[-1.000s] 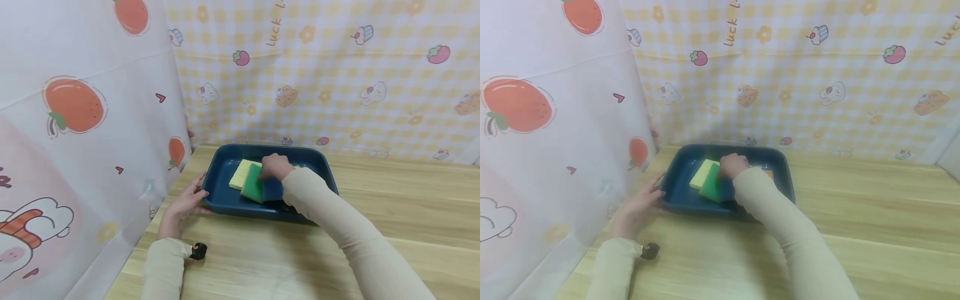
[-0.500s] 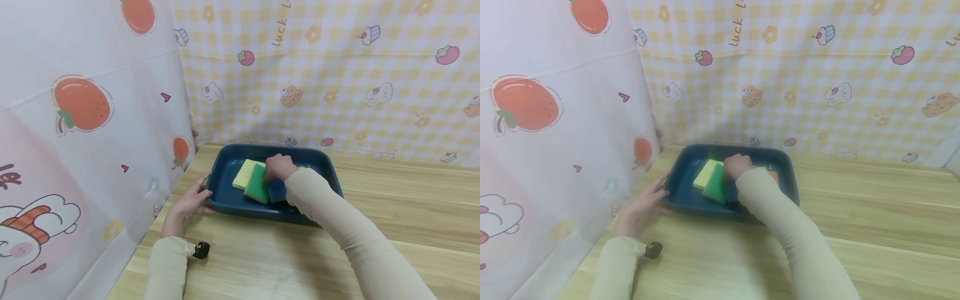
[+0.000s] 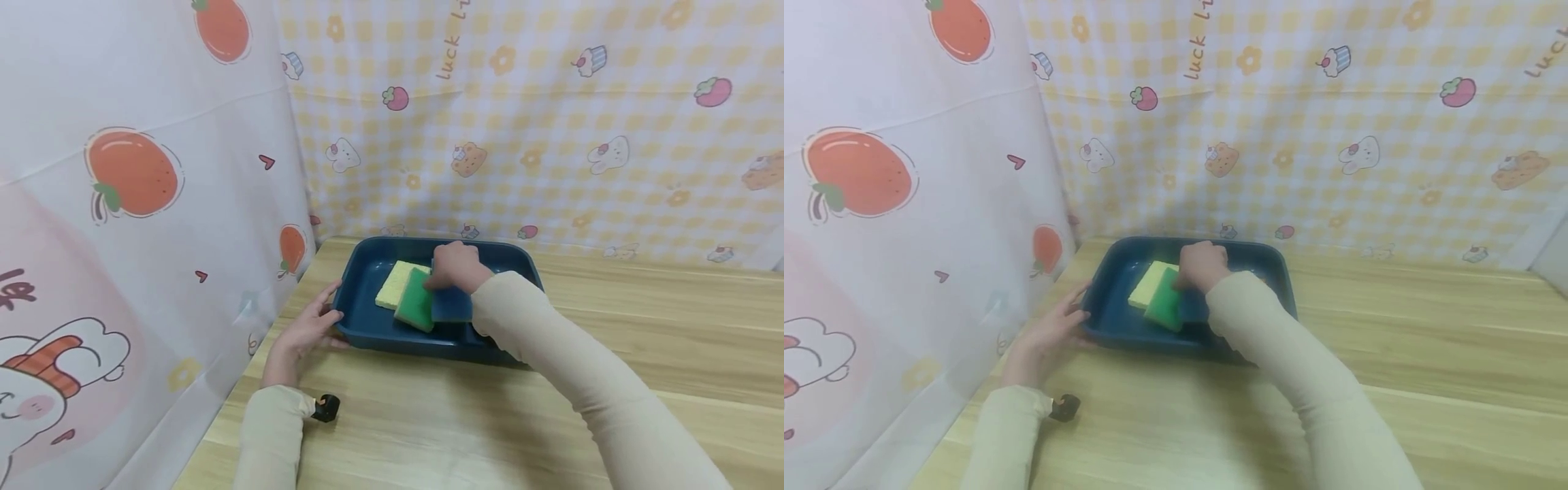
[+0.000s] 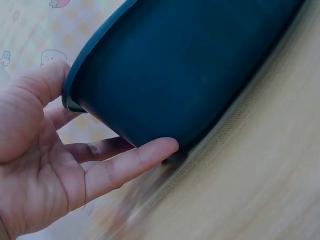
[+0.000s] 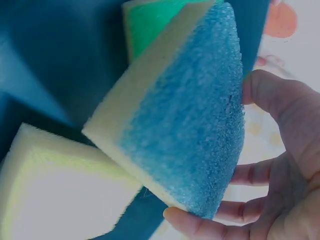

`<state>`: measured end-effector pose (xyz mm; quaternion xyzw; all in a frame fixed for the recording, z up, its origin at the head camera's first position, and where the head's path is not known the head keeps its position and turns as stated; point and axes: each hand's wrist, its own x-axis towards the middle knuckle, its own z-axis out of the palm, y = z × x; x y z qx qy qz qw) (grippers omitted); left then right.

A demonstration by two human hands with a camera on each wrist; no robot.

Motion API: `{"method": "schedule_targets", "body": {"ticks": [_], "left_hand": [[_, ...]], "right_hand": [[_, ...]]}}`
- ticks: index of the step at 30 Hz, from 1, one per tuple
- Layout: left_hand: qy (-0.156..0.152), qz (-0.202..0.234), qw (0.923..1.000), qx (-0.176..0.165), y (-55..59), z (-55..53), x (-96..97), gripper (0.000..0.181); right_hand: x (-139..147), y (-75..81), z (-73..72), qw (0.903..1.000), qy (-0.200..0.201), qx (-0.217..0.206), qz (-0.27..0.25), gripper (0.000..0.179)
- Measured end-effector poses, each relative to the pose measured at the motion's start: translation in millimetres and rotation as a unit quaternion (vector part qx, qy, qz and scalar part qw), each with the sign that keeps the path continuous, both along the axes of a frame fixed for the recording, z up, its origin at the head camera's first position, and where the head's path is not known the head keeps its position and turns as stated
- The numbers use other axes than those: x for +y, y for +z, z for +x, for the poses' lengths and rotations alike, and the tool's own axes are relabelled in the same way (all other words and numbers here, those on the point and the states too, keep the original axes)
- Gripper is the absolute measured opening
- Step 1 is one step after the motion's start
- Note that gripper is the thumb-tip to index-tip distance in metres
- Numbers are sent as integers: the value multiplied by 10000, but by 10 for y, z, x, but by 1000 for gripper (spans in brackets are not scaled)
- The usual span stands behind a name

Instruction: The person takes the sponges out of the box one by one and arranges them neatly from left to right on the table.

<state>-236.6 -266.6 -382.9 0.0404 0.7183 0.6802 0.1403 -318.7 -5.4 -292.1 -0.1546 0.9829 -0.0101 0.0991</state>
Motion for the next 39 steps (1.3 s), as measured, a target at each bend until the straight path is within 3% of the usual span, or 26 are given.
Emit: {"method": "schedule_targets", "body": {"ticks": [7, 13, 27, 33, 39], "left_hand": [[-24, -12, 10000, 20, 8, -7, 7, 64], [-77, 21, 10000, 54, 3, -20, -7, 65], [-56, 3, 9999, 129, 0, -16, 40, 63], [188, -40, 9998, 45, -13, -27, 46, 62], [231, -125, 9996, 66, -17, -34, 42, 61]], "right_hand": [[-65, 163, 192, 9998, -70, -194, -81, 44], [-180, 247, 441, 9985, 218, -431, -241, 53], [-332, 242, 1017, 9947, 890, -405, -325, 40], [-378, 228, 1178, 9951, 857, -428, -249, 40], [-412, 162, 1353, 9959, 772, -438, -153, 57]]}}
